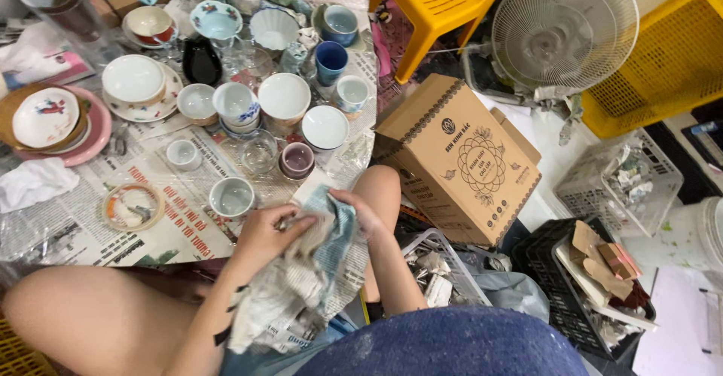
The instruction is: The person sits on the floor and wraps small ceramic items, such as cups and bowls, in newspaper. They fold the paper around each item and secure it with clear tape, then place the wrapped items into a nearby plastic basket.
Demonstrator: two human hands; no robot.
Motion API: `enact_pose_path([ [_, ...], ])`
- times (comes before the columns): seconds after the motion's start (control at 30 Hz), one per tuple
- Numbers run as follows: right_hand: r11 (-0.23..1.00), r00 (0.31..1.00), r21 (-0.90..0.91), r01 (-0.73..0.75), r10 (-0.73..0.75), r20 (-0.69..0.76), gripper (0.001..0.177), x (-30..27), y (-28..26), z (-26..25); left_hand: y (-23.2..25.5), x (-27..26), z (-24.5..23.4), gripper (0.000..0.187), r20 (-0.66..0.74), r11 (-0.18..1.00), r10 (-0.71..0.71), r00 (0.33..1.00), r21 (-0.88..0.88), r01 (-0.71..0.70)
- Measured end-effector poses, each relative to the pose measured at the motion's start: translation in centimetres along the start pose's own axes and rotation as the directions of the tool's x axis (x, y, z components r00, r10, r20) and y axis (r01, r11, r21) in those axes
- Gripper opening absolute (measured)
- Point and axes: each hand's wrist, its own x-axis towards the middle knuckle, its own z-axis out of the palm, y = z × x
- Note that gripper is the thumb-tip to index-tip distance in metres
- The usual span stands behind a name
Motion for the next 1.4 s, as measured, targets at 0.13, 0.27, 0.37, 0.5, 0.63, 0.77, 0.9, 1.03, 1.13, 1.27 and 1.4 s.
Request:
enact_pose_path([
  [0.13,0.96,0.992,0.251,-0.123,0.116,0.043,0.046,0.3,0.6,2.9,-0.6,-0.6,0.3,0.023,-0.45,0.876,0.48,0.753,0.194,-0.442],
  [0.27,0.994,0.995,-0.063,0.09,-0.087,0.056,0.07,-0.9,-0.1,4.9,-2.3,-0.9,-0.1,0.031,-0.389,0.987,0.153,0.908,0.025,-0.156],
  [0.37,0.815,0.943,-0.475,0.333,-0.288,0.166,0.091,-4.5,-0.1,6.1,-3.6,-1.1,-0.3,0.035,-0.515,0.979,0.089,0.852,0.201,0.02],
  [0.5,0.353,0.743,-0.71,0.609,-0.569,0.354,0.139,-8.6,2.0,10.2,-4.4,-0.9,-0.1,0.038,-0.588,0.969,0.083,0.804,0.237,0.073],
  [0.63,0.534,0.799,-0.759,0.371,-0.601,-0.032,0.093,-7.3,2.2,12.3,-4.7,-1.5,-0.4,0.043,-0.564,0.986,0.13,0.815,0.162,-0.045],
  [0.77,0.786,0.865,-0.455,0.417,-0.497,-0.065,0.042,-4.2,1.9,10.2,-5.7,-2.7,-1.4,0.074,-0.532,0.961,0.278,0.8,0.146,-0.237],
  [0.9,0.793,0.869,-0.364,0.488,-0.48,0.117,0.026,-1.7,2.9,6.8,-8.1,-3.2,-0.8,0.096,-0.515,0.942,-0.008,0.857,-0.292,-0.167],
  [1.03,0.827,0.882,-0.327,0.457,-0.469,0.048,0.021,0.4,3.9,4.8,-12.0,-2.8,-0.2,0.03,-0.433,0.921,-0.222,0.874,-0.388,0.041],
  [1.13,0.782,0.859,-0.398,0.479,-0.511,0.029,0.018,1.0,4.3,4.1,-13.9,-3.0,0.0,0.028,-0.439,0.884,-0.159,0.884,-0.462,-0.071],
  [1.27,0.737,0.824,-0.416,0.532,-0.564,0.054,0.01,1.1,4.2,4.4,-14.3,-2.8,0.2,0.028,-0.388,0.931,-0.178,0.904,-0.365,0.026],
  [1.4,0.743,0.832,-0.423,0.519,-0.553,0.049,0.01,0.6,3.7,4.0,-14.6,-1.8,1.6,0.038,-0.413,0.977,-0.004,0.911,-0.194,-0.084],
])
